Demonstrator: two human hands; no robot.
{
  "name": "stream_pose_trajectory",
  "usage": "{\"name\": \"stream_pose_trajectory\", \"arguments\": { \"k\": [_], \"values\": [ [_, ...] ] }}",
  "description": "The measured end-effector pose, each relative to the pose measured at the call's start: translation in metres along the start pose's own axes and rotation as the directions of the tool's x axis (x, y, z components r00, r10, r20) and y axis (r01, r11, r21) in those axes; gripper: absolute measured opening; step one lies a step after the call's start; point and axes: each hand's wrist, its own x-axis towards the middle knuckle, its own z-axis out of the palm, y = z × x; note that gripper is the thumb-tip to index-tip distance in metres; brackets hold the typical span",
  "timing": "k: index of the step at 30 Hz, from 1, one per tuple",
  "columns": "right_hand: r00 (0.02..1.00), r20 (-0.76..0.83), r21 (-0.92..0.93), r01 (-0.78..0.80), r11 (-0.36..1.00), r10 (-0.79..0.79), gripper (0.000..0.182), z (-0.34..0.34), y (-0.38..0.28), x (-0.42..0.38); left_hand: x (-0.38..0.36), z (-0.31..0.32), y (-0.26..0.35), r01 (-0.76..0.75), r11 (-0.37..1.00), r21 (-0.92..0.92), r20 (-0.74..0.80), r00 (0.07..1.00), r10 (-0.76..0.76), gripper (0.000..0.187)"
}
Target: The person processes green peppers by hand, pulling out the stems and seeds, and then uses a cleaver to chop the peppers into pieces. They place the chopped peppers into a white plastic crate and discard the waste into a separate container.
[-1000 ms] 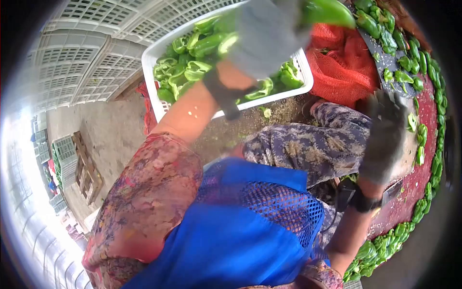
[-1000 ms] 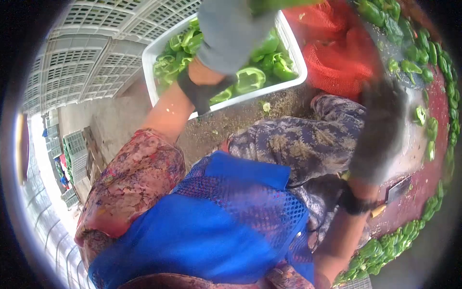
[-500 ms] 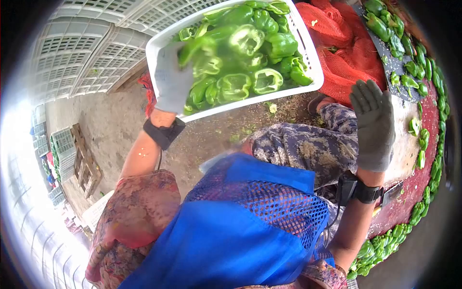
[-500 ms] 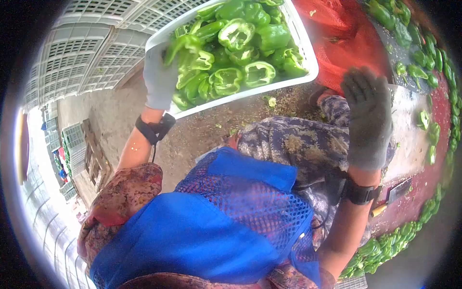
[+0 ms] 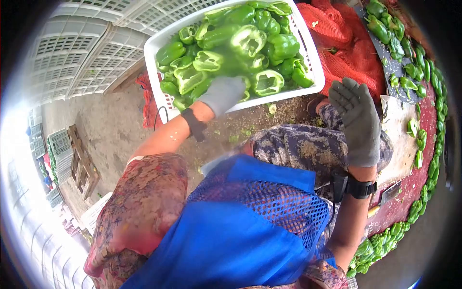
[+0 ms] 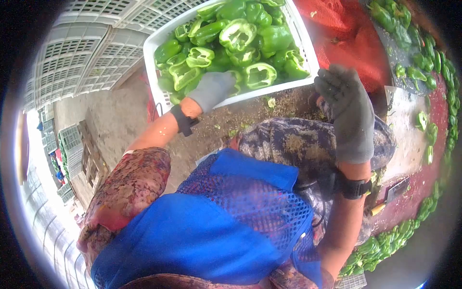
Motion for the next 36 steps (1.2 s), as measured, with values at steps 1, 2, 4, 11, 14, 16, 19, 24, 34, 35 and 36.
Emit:
{"name": "stream_pose_trajectory", "arguments": {
  "k": [1,2,4,11,14,16,19,24,34,35,36],
  "values": [
    [1.0,0.007,-0.009,0.001,1.0,-0.001,0.044,0.0,0.0,-0.001,-0.005,-0.002,-0.006,0.023,0.997,-0.074,-0.035,0.999,-0.025,0.022],
    [1.0,0.011,-0.015,0.0,1.0,0.0,0.043,0.0,0.001,-0.002,-0.009,-0.004,-0.012,0.041,0.988,-0.149,-0.065,0.997,-0.052,0.022],
    [0.997,0.058,-0.07,0.052,0.996,-0.048,0.042,-0.004,0.007,0.0,-0.017,-0.011,-0.021,0.294,0.727,-0.621,0.075,0.945,-0.318,0.024],
    [0.93,0.365,-0.451,0.14,0.881,0.039,0.062,0.059,0.029,-0.021,-0.015,-0.076,0.066,0.231,0.2,-0.952,0.14,0.912,-0.386,0.025],
    [0.883,0.467,-0.566,0.345,0.749,-0.053,0.066,0.057,0.041,-0.018,-0.011,-0.079,0.112,0.032,0.303,-0.953,-0.088,0.923,-0.374,0.013],
    [0.856,0.508,-0.648,0.449,0.615,-0.09,0.066,0.052,0.039,-0.017,-0.008,-0.078,0.114,0.064,0.297,-0.953,-0.034,0.949,-0.314,0.014],
    [0.878,0.474,-0.717,0.43,0.549,-0.068,0.059,0.053,0.03,-0.026,-0.005,-0.08,0.113,0.125,0.12,-0.985,0.104,0.98,-0.171,0.017],
    [0.821,0.432,-0.85,0.509,0.137,-0.373,0.047,0.037,0.033,-0.016,0.001,-0.059,0.113,-0.128,0.405,-0.905,-0.099,0.991,0.092,0.027],
    [0.551,0.772,-0.622,0.553,-0.555,-0.317,0.047,0.046,0.005,-0.047,0.036,-0.021,0.118,0.027,-0.241,-0.97,0.021,0.999,0.027,0.051],
    [0.578,0.796,-0.573,0.623,-0.532,-0.18,0.048,0.051,0.007,-0.045,0.041,-0.024,0.119,-0.054,-0.244,-0.968,-0.062,0.998,0.023,0.054],
    [0.609,0.772,-0.612,0.636,-0.47,-0.182,0.048,0.057,0.001,-0.046,0.046,-0.026,0.12,-0.131,-0.25,-0.959,-0.141,0.99,0.023,0.056]
  ]
}}
